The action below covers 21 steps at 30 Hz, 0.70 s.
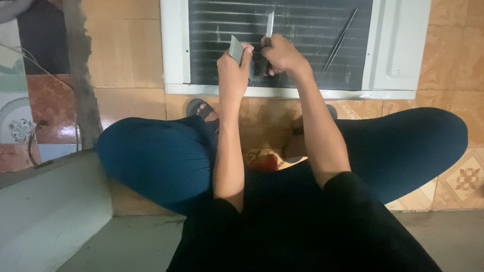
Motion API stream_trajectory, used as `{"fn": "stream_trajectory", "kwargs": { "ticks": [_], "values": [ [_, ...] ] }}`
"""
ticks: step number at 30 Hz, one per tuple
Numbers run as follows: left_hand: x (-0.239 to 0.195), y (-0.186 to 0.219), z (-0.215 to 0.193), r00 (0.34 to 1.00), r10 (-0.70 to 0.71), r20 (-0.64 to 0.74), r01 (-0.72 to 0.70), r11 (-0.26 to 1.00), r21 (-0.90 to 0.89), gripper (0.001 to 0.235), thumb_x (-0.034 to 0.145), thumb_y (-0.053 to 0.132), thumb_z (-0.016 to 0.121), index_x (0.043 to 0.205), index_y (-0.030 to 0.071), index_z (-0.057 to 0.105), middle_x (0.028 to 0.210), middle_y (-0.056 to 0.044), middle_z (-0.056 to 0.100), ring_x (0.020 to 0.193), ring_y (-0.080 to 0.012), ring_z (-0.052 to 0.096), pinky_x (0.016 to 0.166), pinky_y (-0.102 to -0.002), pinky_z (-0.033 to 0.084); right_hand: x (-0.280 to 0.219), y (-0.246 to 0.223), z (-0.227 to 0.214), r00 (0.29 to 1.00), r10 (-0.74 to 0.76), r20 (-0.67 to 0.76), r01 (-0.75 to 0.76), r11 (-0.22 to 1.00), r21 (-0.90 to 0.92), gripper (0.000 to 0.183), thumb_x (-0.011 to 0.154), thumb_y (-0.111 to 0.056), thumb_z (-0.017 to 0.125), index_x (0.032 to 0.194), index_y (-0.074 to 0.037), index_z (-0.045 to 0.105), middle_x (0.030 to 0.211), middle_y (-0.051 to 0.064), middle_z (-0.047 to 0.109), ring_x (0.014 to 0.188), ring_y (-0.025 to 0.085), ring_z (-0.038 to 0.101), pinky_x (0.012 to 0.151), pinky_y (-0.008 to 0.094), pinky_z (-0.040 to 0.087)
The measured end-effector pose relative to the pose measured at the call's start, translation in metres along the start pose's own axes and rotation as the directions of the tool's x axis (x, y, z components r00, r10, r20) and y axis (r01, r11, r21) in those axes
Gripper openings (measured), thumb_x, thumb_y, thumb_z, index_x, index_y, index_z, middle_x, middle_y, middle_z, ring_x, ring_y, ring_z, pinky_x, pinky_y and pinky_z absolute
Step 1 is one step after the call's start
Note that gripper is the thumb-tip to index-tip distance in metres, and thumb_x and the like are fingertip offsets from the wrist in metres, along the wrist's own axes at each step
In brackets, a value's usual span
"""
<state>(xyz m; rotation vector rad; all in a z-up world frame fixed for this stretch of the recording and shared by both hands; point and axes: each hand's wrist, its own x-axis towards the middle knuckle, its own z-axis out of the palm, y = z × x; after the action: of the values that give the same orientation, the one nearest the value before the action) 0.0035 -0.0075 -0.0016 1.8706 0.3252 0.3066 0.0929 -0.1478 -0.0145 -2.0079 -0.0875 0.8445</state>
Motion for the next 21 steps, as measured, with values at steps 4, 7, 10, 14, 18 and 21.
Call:
{"fn": "stream_trajectory", "kwargs": {
  "ticks": [4,7,10,14,18,21],
  "values": [
    [0.002,-0.006,0.002,1.000,-0.016,0.016,0.016,1.000,0.005,0.019,0.096,0.017,0.062,0.100,0.003,0.074,0.092,-0.008,0.079,0.075,-0.0179,0.072,0.071,-0.031,0.057,0.013,0.027,0.002,0.955,-0.229,-0.188,0.212,0.971,-0.106,0.022,0.097,-0.003,0.050,0.116,0.002,0.059,0.089,0.014,0.067,0.050,0.019,0.065,0.045,0.031,0.057],
    [0.000,-0.001,0.000,1.000,-0.017,-0.023,0.016,1.000,-0.011,0.017,0.094,0.015,0.063,0.097,0.002,0.074,0.088,-0.006,0.078,0.071,-0.0179,0.069,0.070,-0.031,0.056,0.014,0.034,-0.001,0.849,-0.398,-0.348,0.403,0.913,-0.061,0.018,0.092,0.000,0.052,0.111,-0.001,0.052,0.078,0.011,0.061,0.044,0.017,0.057,0.038,0.031,0.047],
    [0.001,-0.001,0.000,1.000,0.008,-0.002,-0.008,1.000,-0.021,0.016,0.095,0.013,0.062,0.097,0.002,0.073,0.088,-0.007,0.077,0.071,-0.0184,0.068,0.070,-0.031,0.056,-0.007,0.033,0.007,0.844,-0.417,-0.337,0.455,0.890,0.038,0.023,0.098,0.000,0.053,0.120,-0.006,0.050,0.093,0.007,0.060,0.053,0.014,0.058,0.047,0.027,0.052],
    [0.001,0.001,-0.003,1.000,0.014,-0.024,-0.014,1.000,0.000,0.019,0.095,0.016,0.062,0.098,0.002,0.074,0.090,-0.009,0.077,0.072,-0.0185,0.067,0.070,-0.031,0.055,-0.021,0.057,0.027,0.609,-0.621,-0.494,0.642,0.751,-0.152,0.021,0.094,0.003,0.052,0.113,-0.004,0.047,0.091,0.011,0.053,0.074,0.021,0.053,0.066,0.036,0.048],
    [0.001,0.002,-0.003,0.993,0.096,-0.067,-0.097,0.995,-0.006,0.017,0.096,0.014,0.061,0.097,0.002,0.073,0.089,-0.008,0.076,0.072,-0.0174,0.068,0.069,-0.031,0.055,-0.037,0.065,0.050,0.565,-0.624,-0.540,0.601,0.760,-0.249,0.024,0.092,0.004,0.057,0.110,-0.008,0.047,0.098,0.009,0.051,0.086,0.020,0.050,0.078,0.035,0.046],
    [0.001,-0.001,-0.001,0.996,0.069,-0.064,-0.069,0.998,-0.004,0.018,0.096,0.016,0.062,0.097,0.001,0.073,0.087,-0.009,0.076,0.071,-0.0188,0.068,0.068,-0.032,0.055,-0.032,0.069,0.054,0.583,-0.625,-0.519,0.525,0.777,-0.347,0.021,0.095,0.000,0.061,0.111,-0.008,0.048,0.092,0.007,0.052,0.074,0.022,0.057,0.068,0.039,0.049]
  ]
}}
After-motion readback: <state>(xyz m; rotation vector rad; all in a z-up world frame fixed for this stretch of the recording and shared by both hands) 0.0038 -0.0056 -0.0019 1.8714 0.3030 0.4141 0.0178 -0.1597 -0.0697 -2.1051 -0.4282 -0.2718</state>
